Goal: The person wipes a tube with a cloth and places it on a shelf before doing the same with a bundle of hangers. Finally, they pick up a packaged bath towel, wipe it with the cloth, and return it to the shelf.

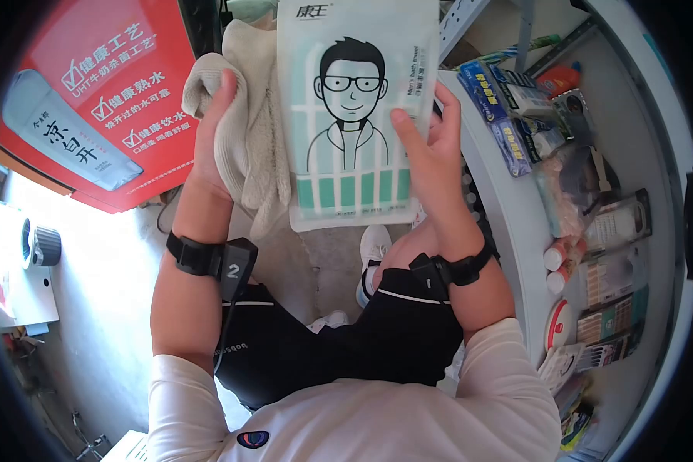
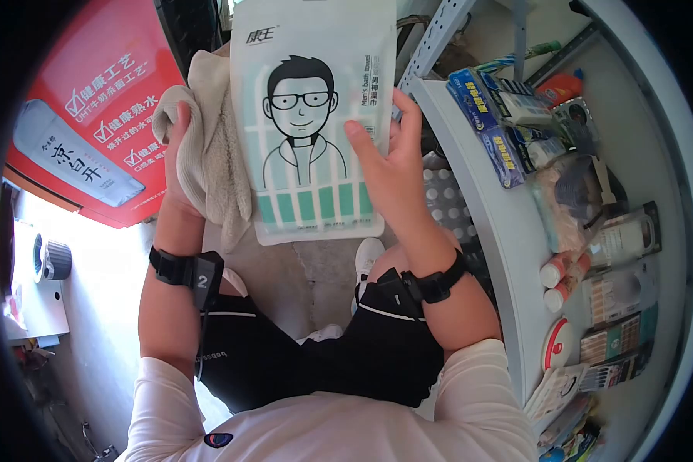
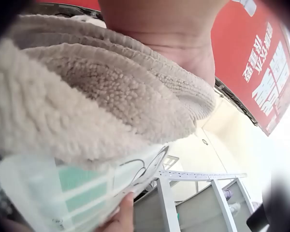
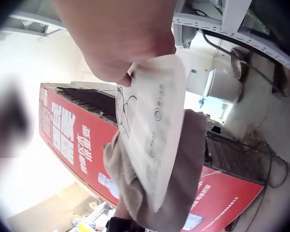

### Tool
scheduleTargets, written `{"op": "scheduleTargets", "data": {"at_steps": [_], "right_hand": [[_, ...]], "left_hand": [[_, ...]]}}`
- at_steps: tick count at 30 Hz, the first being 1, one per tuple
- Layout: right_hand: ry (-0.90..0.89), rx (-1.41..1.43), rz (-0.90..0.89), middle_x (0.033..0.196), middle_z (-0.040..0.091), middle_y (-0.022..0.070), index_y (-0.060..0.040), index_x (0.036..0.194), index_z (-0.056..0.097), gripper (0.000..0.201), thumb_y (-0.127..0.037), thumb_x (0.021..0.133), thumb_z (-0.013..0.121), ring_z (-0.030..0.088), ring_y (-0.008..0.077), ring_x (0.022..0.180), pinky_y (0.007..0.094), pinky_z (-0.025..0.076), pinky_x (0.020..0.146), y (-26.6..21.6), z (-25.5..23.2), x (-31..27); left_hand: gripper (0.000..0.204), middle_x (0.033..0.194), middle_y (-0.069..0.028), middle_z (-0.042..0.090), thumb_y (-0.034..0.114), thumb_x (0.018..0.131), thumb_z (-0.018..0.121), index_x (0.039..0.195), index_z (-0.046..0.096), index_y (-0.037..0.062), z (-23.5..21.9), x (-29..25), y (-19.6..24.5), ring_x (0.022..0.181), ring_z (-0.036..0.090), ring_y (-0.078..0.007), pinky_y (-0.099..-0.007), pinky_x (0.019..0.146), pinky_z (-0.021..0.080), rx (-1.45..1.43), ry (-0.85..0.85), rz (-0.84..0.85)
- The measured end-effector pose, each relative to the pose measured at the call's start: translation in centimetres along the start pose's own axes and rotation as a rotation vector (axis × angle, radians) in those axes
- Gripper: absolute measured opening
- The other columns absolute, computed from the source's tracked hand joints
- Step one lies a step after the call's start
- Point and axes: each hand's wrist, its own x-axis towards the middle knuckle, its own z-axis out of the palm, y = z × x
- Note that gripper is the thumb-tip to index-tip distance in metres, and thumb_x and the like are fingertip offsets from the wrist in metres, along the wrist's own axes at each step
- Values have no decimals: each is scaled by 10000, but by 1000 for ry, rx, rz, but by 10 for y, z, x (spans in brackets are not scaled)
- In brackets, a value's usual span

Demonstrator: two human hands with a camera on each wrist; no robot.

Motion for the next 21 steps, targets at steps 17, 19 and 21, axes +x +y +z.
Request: {"op": "scheduleTargets", "data": {"at_steps": [17,19,21], "right_hand": [[-663,-516,-276,1455,-30,338,-11,1446,-6,1183,-621,691,670,22,473,1365,490,140,1092,-8,26,-38],[-585,-578,-328,1457,-49,331,-33,1451,-20,1179,-584,683,687,27,503,1352,517,123,1088,-7,36,-46],[-474,-654,-422,1457,-53,329,-36,1452,-12,1162,-558,687,689,36,512,1347,524,114,1088,-3,39,-47]], "left_hand": [[617,1212,-91,532,536,932,374,1318,392,56,16,-21,-54,1074,547,-192,-344,911,458,512,205,107],[619,1213,-93,530,539,929,380,1319,389,59,4,-19,-63,1080,543,-193,-348,916,456,531,227,65],[620,1214,-95,528,541,926,387,1320,385,61,-3,-23,-77,1086,540,-193,-352,921,453,399,155,-87]]}}
